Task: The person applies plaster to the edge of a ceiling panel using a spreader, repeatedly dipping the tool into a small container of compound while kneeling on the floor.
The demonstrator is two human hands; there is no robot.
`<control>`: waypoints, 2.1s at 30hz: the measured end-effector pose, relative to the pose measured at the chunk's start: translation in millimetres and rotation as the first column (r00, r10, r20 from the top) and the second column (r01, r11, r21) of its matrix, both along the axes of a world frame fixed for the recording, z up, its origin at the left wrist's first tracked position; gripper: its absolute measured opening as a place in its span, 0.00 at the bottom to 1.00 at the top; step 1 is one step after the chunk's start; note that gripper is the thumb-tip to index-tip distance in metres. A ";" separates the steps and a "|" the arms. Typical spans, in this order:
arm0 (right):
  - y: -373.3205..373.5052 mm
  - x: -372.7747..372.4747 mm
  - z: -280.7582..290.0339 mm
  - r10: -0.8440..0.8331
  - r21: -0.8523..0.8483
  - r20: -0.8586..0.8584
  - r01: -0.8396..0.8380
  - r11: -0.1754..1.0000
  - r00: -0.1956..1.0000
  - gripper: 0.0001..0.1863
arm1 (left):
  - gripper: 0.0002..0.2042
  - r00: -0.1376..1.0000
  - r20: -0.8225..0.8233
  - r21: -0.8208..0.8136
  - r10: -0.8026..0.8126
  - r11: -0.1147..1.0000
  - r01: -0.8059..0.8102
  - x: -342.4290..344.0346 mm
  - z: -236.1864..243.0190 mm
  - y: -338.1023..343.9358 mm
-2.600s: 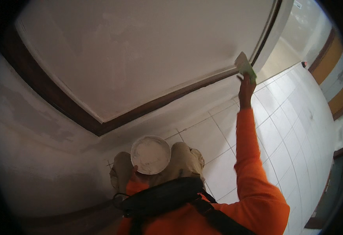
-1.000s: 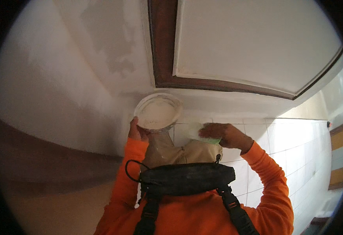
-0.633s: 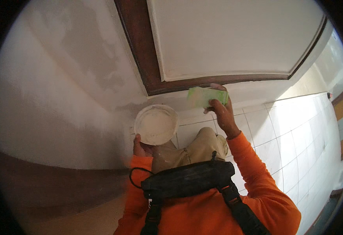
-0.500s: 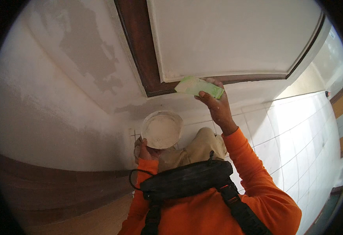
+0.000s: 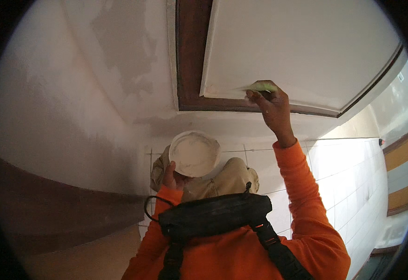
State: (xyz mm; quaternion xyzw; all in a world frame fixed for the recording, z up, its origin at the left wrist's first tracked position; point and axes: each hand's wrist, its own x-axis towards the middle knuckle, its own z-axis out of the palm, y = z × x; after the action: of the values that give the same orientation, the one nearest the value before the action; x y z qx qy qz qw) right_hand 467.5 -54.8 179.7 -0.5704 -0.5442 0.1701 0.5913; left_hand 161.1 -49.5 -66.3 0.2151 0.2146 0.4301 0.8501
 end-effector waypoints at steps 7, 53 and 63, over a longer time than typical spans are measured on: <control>63.9 37.0 -37.9 0.050 0.037 0.628 -0.094 0.995 0.776 0.10 | 0.38 0.987 0.029 -0.060 -0.159 0.985 0.160 8.5 -74.1 -5.0; 70.3 16.7 -36.0 -0.238 0.400 0.500 0.022 0.916 0.832 0.08 | 0.38 0.975 0.036 0.051 -0.221 0.974 0.219 22.3 -11.0 -11.0; 27.9 28.9 18.2 -0.376 0.566 0.313 0.147 0.811 0.872 0.08 | 0.36 0.985 -0.008 -0.028 -0.174 0.984 0.174 15.2 -10.4 -18.7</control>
State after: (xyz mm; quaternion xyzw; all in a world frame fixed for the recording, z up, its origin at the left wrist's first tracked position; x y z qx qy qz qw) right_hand 496.5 -26.9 197.9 -0.4804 -0.5954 -0.1937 0.6141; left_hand 176.4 -68.3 -76.7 0.2236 0.2052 0.3500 0.8862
